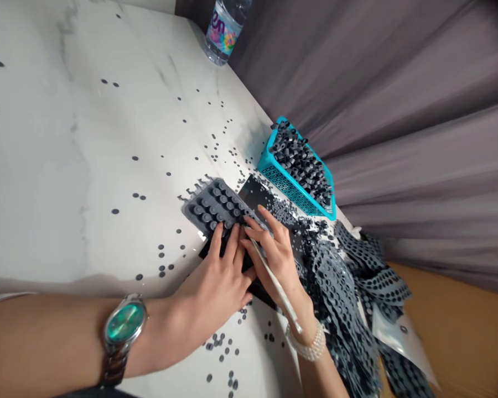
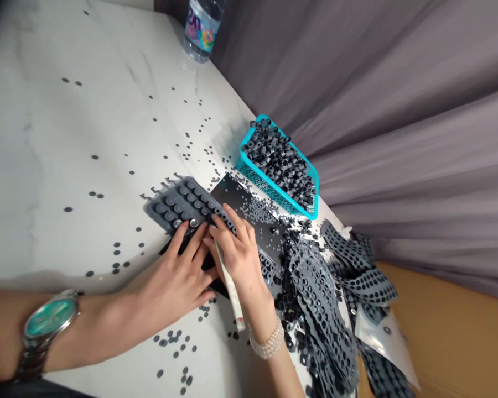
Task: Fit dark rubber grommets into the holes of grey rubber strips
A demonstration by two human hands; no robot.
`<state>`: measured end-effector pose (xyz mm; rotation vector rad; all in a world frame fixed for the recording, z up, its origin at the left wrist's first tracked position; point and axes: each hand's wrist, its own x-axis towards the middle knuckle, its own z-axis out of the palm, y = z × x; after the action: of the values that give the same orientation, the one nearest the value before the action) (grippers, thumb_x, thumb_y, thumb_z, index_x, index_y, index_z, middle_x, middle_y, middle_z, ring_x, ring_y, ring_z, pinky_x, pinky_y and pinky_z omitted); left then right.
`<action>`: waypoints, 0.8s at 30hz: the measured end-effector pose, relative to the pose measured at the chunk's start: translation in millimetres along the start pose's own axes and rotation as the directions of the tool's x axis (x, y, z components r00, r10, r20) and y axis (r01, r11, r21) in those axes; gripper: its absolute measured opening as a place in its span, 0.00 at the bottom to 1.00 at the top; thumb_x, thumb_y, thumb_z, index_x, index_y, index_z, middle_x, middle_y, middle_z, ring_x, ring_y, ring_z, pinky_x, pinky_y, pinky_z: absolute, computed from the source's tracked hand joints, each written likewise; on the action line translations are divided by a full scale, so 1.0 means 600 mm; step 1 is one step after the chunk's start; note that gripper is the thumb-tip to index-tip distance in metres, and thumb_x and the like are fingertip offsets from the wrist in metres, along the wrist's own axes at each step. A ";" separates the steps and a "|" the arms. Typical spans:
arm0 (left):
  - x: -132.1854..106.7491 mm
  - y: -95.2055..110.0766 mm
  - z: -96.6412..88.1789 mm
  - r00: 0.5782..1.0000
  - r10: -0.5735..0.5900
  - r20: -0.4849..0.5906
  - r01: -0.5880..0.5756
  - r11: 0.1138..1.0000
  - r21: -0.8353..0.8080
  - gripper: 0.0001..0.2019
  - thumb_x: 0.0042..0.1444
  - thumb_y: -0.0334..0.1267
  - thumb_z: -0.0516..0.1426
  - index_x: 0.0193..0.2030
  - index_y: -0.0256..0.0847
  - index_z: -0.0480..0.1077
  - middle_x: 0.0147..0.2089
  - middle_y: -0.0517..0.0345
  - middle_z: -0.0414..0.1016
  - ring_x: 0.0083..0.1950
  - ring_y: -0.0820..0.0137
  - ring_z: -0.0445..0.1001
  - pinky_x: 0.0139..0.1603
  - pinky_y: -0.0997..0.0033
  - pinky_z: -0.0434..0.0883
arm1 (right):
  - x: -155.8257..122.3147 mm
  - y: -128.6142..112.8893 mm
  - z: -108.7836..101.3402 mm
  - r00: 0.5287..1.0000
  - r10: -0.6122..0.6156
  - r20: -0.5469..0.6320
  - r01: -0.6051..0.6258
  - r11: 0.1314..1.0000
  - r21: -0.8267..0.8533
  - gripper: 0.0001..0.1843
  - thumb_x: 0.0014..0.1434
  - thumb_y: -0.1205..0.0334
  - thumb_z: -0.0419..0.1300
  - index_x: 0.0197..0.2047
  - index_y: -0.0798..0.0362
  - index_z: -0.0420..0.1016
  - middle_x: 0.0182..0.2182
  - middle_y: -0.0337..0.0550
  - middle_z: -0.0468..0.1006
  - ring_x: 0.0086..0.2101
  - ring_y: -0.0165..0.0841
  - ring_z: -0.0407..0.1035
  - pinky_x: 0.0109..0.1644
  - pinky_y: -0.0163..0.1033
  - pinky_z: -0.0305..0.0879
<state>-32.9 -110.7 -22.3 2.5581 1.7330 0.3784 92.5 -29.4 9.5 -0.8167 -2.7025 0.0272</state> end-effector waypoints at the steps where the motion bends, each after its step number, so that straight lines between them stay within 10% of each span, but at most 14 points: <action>1: 0.000 0.000 0.000 1.000 0.001 -0.002 -0.001 1.000 0.004 0.24 0.59 0.55 0.54 0.53 0.40 0.75 0.58 0.36 0.73 0.65 0.40 0.62 0.64 0.33 0.51 | 0.001 0.000 0.000 1.000 -0.010 0.006 0.010 1.000 -0.004 0.09 0.66 0.69 0.54 0.48 0.51 0.68 0.53 0.50 0.76 0.63 0.39 0.59 0.59 0.50 0.65; 11: 0.003 -0.003 -0.007 1.000 0.005 0.000 -0.005 1.000 0.014 0.27 0.59 0.55 0.53 0.57 0.40 0.73 0.63 0.35 0.68 0.66 0.40 0.61 0.63 0.35 0.54 | 0.008 0.006 0.007 0.997 -0.052 0.054 0.054 0.998 -0.039 0.13 0.67 0.73 0.47 0.49 0.53 0.67 0.54 0.55 0.75 0.65 0.39 0.56 0.60 0.51 0.64; 19: 0.000 0.003 0.006 0.999 -0.018 -0.028 0.018 1.000 0.009 0.30 0.58 0.58 0.53 0.66 0.53 0.62 0.64 0.39 0.67 0.68 0.42 0.59 0.64 0.34 0.50 | -0.021 0.044 0.005 0.943 0.321 -0.092 -0.327 0.943 -0.065 0.08 0.67 0.63 0.51 0.47 0.51 0.70 0.60 0.54 0.69 0.65 0.45 0.55 0.59 0.57 0.64; 24: 0.001 0.003 0.004 0.999 -0.005 -0.047 0.005 1.000 0.005 0.30 0.59 0.58 0.52 0.66 0.52 0.62 0.64 0.40 0.68 0.67 0.44 0.60 0.64 0.37 0.51 | -0.012 0.036 -0.001 0.960 0.271 -0.069 -0.273 0.962 -0.018 0.07 0.66 0.62 0.54 0.45 0.51 0.71 0.58 0.52 0.72 0.65 0.45 0.55 0.60 0.59 0.61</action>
<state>-30.5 -110.5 -24.5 2.5686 1.7573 0.4380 109.9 -15.6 5.7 -1.1717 -2.5149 0.0249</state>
